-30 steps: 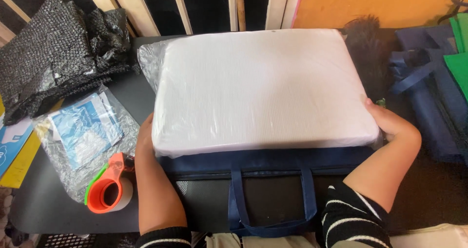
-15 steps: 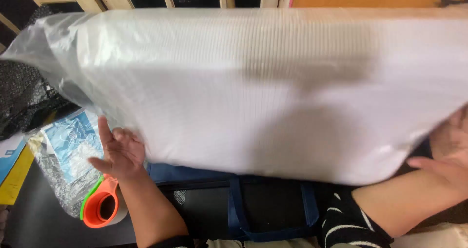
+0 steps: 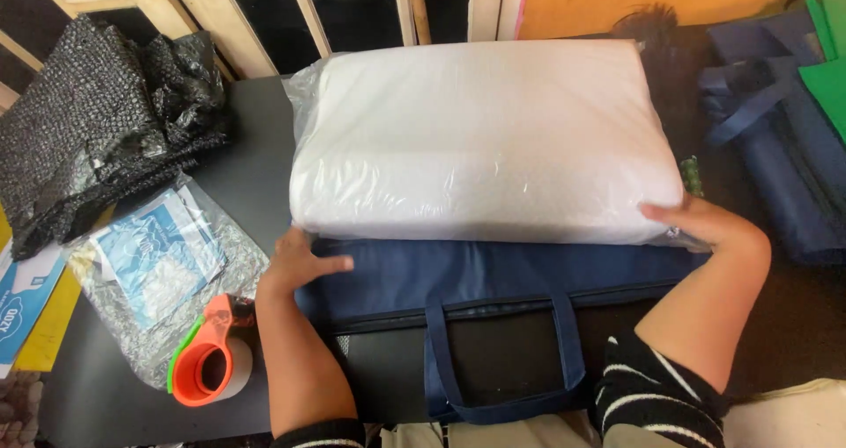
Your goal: Cleaning a plastic-wrapped pillow with a duster and packing it into a blue zippered storage bag with a label.
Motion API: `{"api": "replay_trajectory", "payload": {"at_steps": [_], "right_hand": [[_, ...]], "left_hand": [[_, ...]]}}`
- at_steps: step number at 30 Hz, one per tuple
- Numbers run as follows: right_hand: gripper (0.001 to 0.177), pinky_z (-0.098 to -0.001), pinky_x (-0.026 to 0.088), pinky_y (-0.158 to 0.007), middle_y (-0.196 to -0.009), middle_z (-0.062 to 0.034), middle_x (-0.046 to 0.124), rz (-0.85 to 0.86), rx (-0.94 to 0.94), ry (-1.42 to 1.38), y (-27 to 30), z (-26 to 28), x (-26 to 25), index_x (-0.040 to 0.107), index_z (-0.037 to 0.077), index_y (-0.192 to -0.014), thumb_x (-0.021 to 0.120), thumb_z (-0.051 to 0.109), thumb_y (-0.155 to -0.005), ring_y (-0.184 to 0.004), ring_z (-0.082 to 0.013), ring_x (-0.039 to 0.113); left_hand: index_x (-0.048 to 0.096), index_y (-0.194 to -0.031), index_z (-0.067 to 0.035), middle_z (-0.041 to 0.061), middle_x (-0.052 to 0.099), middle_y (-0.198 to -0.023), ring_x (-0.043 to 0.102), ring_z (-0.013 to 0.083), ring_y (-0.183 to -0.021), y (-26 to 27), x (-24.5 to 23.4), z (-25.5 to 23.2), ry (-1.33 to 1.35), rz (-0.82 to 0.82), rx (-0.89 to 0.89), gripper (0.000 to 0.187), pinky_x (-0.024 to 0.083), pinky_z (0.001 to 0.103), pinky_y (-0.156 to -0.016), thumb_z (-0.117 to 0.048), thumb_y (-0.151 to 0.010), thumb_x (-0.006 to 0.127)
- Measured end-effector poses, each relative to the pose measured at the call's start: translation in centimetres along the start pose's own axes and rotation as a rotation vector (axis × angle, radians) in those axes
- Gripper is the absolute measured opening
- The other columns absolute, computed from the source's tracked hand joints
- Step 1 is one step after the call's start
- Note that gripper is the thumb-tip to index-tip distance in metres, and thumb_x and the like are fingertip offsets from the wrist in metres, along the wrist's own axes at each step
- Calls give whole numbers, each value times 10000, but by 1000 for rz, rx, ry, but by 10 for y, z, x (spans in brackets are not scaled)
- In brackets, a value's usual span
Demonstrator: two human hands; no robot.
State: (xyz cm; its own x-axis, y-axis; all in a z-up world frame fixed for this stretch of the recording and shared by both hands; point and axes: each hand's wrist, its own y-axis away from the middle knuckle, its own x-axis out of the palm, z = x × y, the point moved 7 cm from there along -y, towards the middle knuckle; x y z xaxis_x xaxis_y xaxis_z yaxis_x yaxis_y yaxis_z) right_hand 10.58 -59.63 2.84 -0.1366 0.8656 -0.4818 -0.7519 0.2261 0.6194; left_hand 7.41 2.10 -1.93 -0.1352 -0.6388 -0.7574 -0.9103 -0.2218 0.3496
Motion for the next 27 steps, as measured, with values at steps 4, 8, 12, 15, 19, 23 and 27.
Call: {"api": "replay_trajectory", "payload": {"at_steps": [4,8,12,15,19,23,27], "right_hand": [[1273,-514,481,-1065,-1687,148,253,24,25,218,22,4,20,68,388,-1663,838,159,-675,-1480,-190,364],[1280,-505,494,-1096,-1697,45,225,18,38,221,14,0,22,24,314,-1671,860,84,-729,-1494,-257,357],[981,-438,412,-1188,-1657,40,345,130,-18,90,-3,3,22,242,255,-1648,739,115,-814,-1468,-189,408],[997,-472,397,-1208,-1681,24,301,160,-70,102,-18,14,21,214,241,-1650,718,173,-793,-1515,-203,343],[1047,-517,449,-1135,-1687,27,261,97,-161,97,-41,38,19,126,266,-1661,712,190,-796,-1500,-234,339],[969,-478,561,-926,-1524,-173,459,-306,-358,213,-129,38,-1,195,171,-1644,760,417,-896,-1298,-336,546],[938,-506,433,-1141,-1513,-261,440,-685,-525,133,-156,29,6,151,111,-1632,814,318,-1003,-1391,-415,507]], "left_hand": [[-136,-1587,36,200,25,-1677,38,349,-1577,-37,42,37,-342,183,-70,1708,224,482,-1255,-660,-493,974],[4,-1526,128,225,84,-1603,38,414,-1548,-60,55,49,-446,138,-67,1653,122,480,-1274,-651,-508,1047],[-39,-1542,128,195,88,-1587,55,425,-1521,-65,55,47,-406,137,-60,1599,173,497,-1246,-727,-595,927],[15,-1542,95,188,137,-1566,84,429,-1513,-52,45,28,-308,92,-79,1495,208,513,-1235,-688,-630,903],[46,-1518,70,189,66,-1635,-23,413,-1562,-58,50,29,-197,43,-89,1430,144,530,-1262,-631,-628,918],[234,-1460,92,277,327,-1523,274,425,-1481,-24,23,-18,-42,-183,108,1337,201,526,-1244,-613,-577,950],[447,-1327,-63,262,628,-1298,599,405,-1258,-40,20,1,267,-340,183,826,518,562,-979,-638,-852,804]]}}
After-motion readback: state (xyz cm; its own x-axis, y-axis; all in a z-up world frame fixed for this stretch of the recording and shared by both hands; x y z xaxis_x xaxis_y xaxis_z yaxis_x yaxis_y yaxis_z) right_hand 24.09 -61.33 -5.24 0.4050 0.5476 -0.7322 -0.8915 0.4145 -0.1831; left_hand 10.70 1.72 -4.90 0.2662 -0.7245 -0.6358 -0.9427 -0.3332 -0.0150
